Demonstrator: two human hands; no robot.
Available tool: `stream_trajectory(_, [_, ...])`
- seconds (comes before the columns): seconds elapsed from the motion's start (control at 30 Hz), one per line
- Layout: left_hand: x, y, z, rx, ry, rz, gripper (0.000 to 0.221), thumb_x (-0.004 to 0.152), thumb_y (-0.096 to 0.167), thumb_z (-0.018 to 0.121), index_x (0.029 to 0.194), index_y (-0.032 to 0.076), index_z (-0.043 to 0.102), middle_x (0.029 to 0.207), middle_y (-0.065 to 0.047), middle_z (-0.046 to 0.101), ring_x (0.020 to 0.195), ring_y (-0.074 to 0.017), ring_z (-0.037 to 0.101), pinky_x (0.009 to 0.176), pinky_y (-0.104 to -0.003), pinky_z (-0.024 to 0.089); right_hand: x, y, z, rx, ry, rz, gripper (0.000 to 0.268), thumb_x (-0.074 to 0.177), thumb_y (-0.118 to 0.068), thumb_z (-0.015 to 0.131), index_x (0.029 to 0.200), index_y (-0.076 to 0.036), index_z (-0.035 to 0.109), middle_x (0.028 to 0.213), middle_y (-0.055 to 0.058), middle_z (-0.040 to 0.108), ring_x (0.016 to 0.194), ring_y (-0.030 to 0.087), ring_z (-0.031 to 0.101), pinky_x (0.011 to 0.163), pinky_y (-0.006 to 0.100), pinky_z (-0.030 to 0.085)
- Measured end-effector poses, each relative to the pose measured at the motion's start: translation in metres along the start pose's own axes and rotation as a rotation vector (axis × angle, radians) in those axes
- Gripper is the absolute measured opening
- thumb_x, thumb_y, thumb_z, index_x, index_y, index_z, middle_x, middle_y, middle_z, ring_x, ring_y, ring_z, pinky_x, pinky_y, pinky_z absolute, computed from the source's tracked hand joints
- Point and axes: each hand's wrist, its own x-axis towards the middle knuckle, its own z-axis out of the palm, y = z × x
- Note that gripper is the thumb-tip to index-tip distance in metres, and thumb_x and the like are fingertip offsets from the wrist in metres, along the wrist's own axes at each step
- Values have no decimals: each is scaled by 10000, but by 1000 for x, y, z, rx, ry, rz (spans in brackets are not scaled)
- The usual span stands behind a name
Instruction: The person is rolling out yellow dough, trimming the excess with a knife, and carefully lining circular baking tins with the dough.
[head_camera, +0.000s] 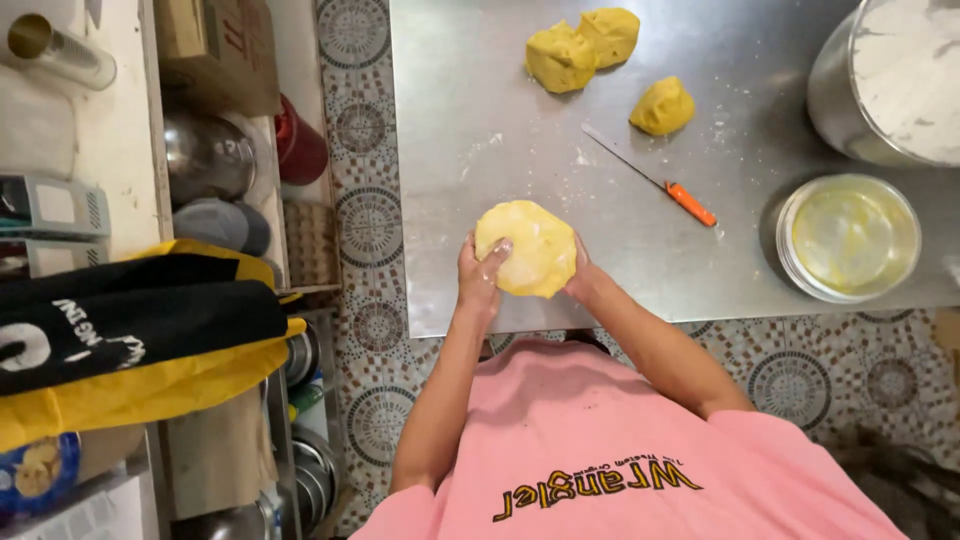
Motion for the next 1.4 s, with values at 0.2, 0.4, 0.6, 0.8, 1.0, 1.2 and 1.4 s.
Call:
stream_trajectory(0.2, [9, -1, -14, 394, 69, 53, 628, 775, 57, 879, 1323, 62, 573, 1050, -186, 682, 944, -326, 711, 788, -472, 595, 3, 9, -3, 184, 40, 87, 393, 873, -439, 679, 1107, -129, 735, 1079, 128, 760, 948, 345, 754, 873, 514, 611])
stream_trajectory(0.4, [6, -10, 7, 731, 132, 203, 864, 719, 150, 920, 1427, 35, 439, 1204, -236, 549, 1158, -435, 578, 993, -511, 464, -23, -34, 8, -163, -2, -96, 372, 779, -222, 844, 1014, 17, 683, 808, 217, 741, 673, 347, 755, 597, 481, 619])
stream_trajectory(0.6, [-19, -6, 63, 649, -57, 329, 966, 737, 8, 839, 1569, -17, 349, 1466, -354, 468, 1387, -519, 428, 1167, -557, 357, 32, -29, -24, -431, -156, -186, 326, 848, -299, 817, 950, -26, 669, 756, 134, 691, 672, 244, 721, 583, 381, 598])
stream_trajectory(0.8, [5, -17, 59, 294, 232, 258, 915, 754, 61, 874, 1547, 20, 420, 1377, -268, 602, 1256, -359, 612, 1009, -458, 548, -8, -67, 38, -531, -256, -121, 356, 940, -408, 710, 987, -60, 648, 733, 59, 664, 609, 144, 656, 555, 290, 544])
stream_trajectory(1.0, [21, -15, 47, -112, 376, 174, 795, 832, 106, 818, 1531, 63, 441, 1315, -250, 598, 1145, -327, 649, 904, -440, 581, -13, -27, 55, -1003, 58, -756, 322, 928, -251, 740, 1191, -67, 763, 1024, 194, 714, 979, 353, 691, 860, 427, 560])
stream_trajectory(1.2, [34, 18, 16, -216, 364, 148, 554, 794, 72, 833, 1313, 124, 646, 1084, -136, 686, 930, -239, 692, 749, -372, 602, -16, 6, 93, -1002, 360, -903, 393, 874, -292, 793, 1241, -175, 717, 1169, 81, 690, 1124, 291, 639, 953, 406, 533])
stream_trajectory(1.4, [11, 34, 13, -163, 206, 165, 439, 843, 165, 784, 1264, 126, 667, 1054, -101, 670, 914, -202, 653, 767, -379, 582, -41, 53, 106, -332, 316, -806, 463, 1047, -267, 533, 1452, -44, 554, 1255, 101, 591, 1117, 180, 547, 990, 362, 494])
